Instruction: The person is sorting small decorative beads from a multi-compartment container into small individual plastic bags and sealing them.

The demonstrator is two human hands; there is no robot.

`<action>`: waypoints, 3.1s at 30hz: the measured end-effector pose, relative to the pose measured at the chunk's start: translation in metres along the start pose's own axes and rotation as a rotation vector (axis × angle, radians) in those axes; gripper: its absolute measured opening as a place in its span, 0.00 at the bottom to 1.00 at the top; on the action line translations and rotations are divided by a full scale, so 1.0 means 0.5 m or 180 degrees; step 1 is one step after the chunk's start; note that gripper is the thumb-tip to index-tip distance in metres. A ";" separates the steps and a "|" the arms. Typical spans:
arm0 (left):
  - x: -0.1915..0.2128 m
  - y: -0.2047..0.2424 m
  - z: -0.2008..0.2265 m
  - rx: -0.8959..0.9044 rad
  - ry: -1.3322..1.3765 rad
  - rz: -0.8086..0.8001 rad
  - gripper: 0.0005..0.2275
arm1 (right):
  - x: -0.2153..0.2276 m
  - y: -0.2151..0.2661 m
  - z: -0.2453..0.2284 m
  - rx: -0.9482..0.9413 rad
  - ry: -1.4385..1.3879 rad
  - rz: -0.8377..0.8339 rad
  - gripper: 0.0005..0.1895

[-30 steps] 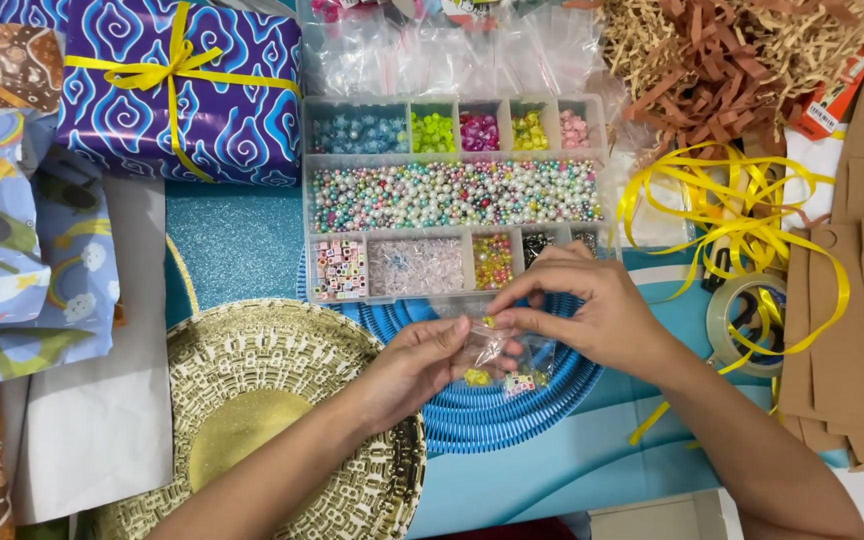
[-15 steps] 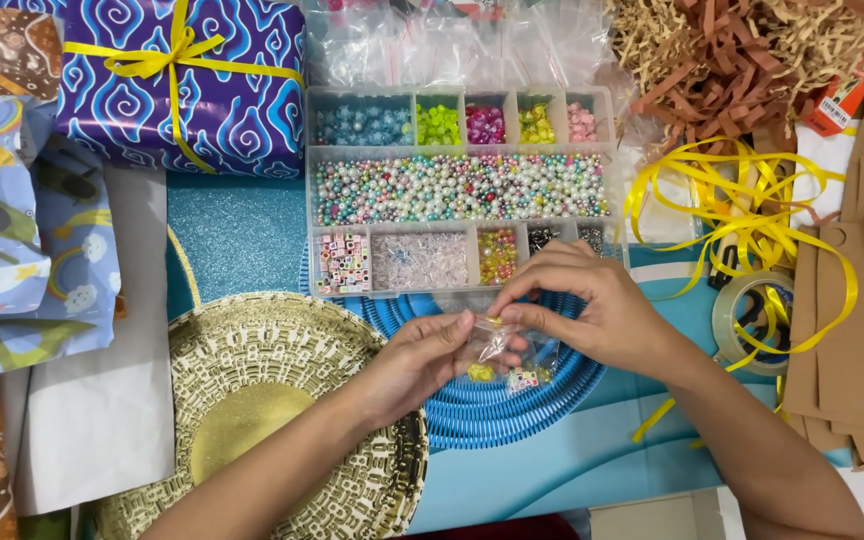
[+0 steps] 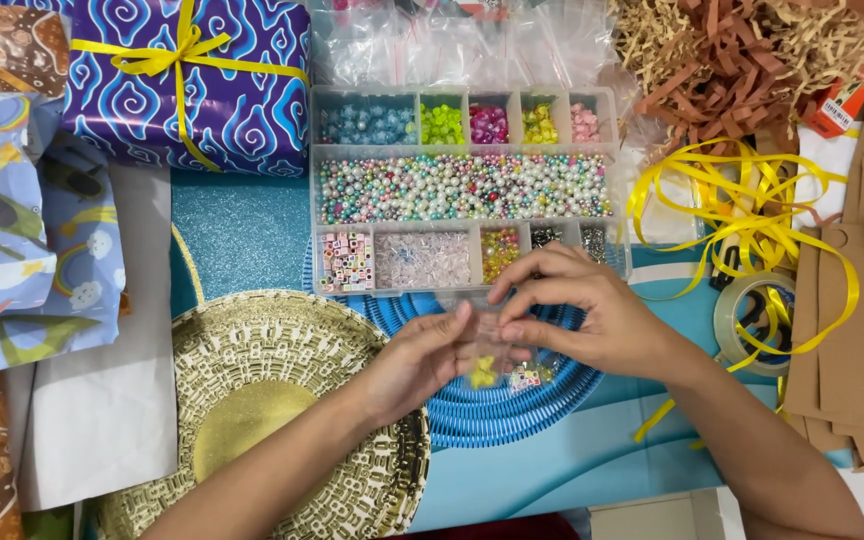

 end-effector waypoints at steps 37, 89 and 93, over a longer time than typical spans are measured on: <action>-0.021 0.005 0.027 0.0190 0.0258 0.0047 0.19 | 0.168 -0.140 0.145 -0.0566 0.2452 0.0419 0.19; -0.018 -0.002 0.020 0.0026 -0.0055 0.0005 0.21 | 0.020 0.005 0.056 -0.1036 -0.0550 0.0585 0.14; -0.016 -0.001 0.020 0.0031 -0.0057 -0.0012 0.21 | 0.021 0.007 0.054 -0.1026 -0.0638 0.0579 0.14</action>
Point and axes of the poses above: each hand's wrist, its own y-axis away from the middle knuckle, its own x-axis out of the back of the hand, z = x × y, the point moved 9 cm from there along -y, towards the middle knuckle, and after that the axes turned 3 degrees about y, right-handed, at the moved point
